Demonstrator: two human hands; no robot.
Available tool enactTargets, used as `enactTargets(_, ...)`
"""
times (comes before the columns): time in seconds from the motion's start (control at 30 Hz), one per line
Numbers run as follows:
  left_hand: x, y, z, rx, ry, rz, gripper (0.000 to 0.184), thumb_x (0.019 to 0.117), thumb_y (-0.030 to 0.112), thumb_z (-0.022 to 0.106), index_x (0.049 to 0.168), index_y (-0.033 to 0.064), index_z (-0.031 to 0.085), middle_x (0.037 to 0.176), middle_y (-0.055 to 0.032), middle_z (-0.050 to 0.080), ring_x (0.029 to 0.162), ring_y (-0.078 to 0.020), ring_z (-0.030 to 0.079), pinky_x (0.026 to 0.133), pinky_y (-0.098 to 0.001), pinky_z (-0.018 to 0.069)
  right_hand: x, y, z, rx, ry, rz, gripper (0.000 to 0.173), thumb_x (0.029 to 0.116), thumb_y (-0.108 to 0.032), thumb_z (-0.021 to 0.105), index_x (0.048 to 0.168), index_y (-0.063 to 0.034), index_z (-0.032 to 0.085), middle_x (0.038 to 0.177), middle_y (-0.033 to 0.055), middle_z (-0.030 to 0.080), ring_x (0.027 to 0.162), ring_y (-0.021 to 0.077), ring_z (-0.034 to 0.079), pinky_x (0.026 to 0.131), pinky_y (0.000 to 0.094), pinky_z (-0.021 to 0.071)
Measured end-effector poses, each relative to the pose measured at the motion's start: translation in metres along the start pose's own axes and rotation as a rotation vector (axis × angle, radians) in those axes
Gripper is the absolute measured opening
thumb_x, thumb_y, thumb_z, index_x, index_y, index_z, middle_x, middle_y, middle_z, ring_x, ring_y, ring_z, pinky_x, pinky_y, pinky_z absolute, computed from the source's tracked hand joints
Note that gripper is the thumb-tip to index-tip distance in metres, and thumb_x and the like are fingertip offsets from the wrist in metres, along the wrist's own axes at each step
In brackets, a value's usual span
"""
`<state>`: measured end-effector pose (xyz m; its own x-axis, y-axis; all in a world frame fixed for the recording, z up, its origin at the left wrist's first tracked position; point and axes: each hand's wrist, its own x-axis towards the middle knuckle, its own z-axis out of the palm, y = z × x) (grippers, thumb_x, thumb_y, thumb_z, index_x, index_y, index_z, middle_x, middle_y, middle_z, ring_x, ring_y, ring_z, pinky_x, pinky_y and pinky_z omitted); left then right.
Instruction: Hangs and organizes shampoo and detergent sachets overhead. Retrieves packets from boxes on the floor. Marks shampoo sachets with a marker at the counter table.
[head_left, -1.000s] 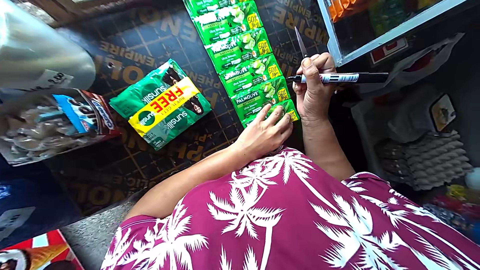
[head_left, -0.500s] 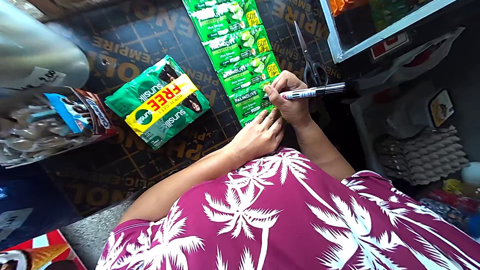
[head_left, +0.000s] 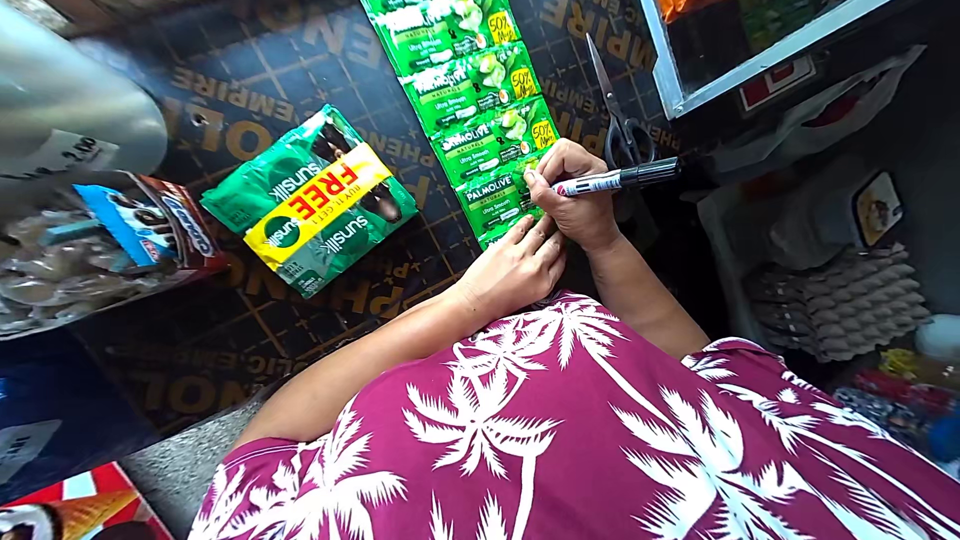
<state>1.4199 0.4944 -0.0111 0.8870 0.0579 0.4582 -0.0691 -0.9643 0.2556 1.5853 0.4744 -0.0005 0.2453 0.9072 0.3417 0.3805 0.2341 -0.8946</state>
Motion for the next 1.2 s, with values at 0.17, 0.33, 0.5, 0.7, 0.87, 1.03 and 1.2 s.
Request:
enactTargets(0.17, -0.004, -0.002, -0.013, -0.054, -0.107, 0.007, 0.03, 0.1031, 0.0, 0.044, 0.121, -0.0015, 0.068, 0.135, -0.0198, 0.065, 0.132, -0.0391, 0.057, 0.108, -0.0537, 0.0468, 0.0, 0.0, 0.0, 0.056, 0.036, 0.015, 0.015, 0.0919, 0.0, 0.066, 0.08, -0.0056, 0.059, 0.082, 0.0001, 0.06, 0.073, 0.003, 0.057, 0.064, 0.0169, 0.0483)
enactTargets(0.33, -0.033, -0.01, -0.035, -0.173, -0.061, -0.057, 0.025, 0.1033, 0.001, 0.049, 0.118, -0.0008, 0.069, 0.127, -0.0183, 0.068, 0.126, -0.0367, 0.061, 0.11, -0.0491, 0.0459, -0.01, -0.008, -0.019, 0.254, 0.096, 0.07, 0.017, 0.098, -0.005, 0.059, 0.084, -0.0145, 0.059, 0.084, -0.0059, 0.062, 0.065, -0.0003, 0.058, 0.053, 0.0149, 0.0482)
enactTargets(0.5, -0.045, -0.012, -0.037, -0.209, -0.014, -0.06, 0.023, 0.1041, 0.005, 0.052, 0.117, -0.0015, 0.07, 0.124, -0.0188, 0.069, 0.125, -0.0363, 0.062, 0.112, -0.0481, 0.0453, -0.039, -0.014, -0.027, 0.115, -0.032, 0.013, 0.017, 0.0961, -0.007, 0.061, 0.08, -0.0104, 0.058, 0.081, -0.0048, 0.06, 0.07, -0.0013, 0.057, 0.061, 0.0144, 0.0481)
enactTargets(0.7, -0.044, -0.01, -0.036, -0.185, -0.005, -0.074, 0.023, 0.1037, 0.005, 0.052, 0.115, -0.0026, 0.07, 0.121, -0.0195, 0.07, 0.123, -0.0376, 0.063, 0.11, -0.0482, 0.0468, -0.044, -0.008, -0.021, 0.118, -0.046, -0.008, 0.016, 0.0921, -0.003, 0.066, 0.078, -0.0072, 0.059, 0.082, -0.0009, 0.063, 0.073, 0.0016, 0.061, 0.063, 0.0162, 0.0507)
enactTargets(0.87, -0.044, -0.008, -0.034, -0.196, 0.008, -0.09, 0.022, 0.1028, 0.005, 0.054, 0.116, -0.0022, 0.071, 0.122, -0.019, 0.07, 0.124, -0.0369, 0.063, 0.111, -0.0476, 0.0463, -0.044, -0.005, -0.019, 0.122, -0.073, -0.049, 0.015, 0.0906, -0.002, 0.07, 0.079, -0.0043, 0.061, 0.082, 0.002, 0.064, 0.076, 0.0036, 0.062, 0.067, 0.0173, 0.0516)
enactTargets(1.03, -0.046, -0.008, -0.032, -0.186, 0.011, -0.104, 0.023, 0.1028, 0.006, 0.054, 0.118, -0.0008, 0.071, 0.124, -0.018, 0.07, 0.126, -0.036, 0.061, 0.113, -0.0467, 0.0448, -0.045, -0.007, -0.02, 0.065, -0.076, -0.045, 0.017, 0.0885, 0.0, 0.066, 0.074, -0.0039, 0.058, 0.079, 0.0028, 0.061, 0.074, 0.0033, 0.059, 0.065, 0.0162, 0.048)
enactTargets(1.2, -0.047, -0.006, -0.032, -0.187, 0.012, -0.111, 0.023, 0.1029, 0.007, 0.054, 0.118, -0.0006, 0.071, 0.124, -0.018, 0.069, 0.126, -0.036, 0.061, 0.113, -0.0469, 0.0444, -0.045, -0.008, -0.02, 0.065, -0.086, -0.035, 0.018, 0.0878, 0.001, 0.067, 0.073, -0.0039, 0.058, 0.077, 0.0023, 0.062, 0.072, 0.0027, 0.059, 0.063, 0.0158, 0.0479)
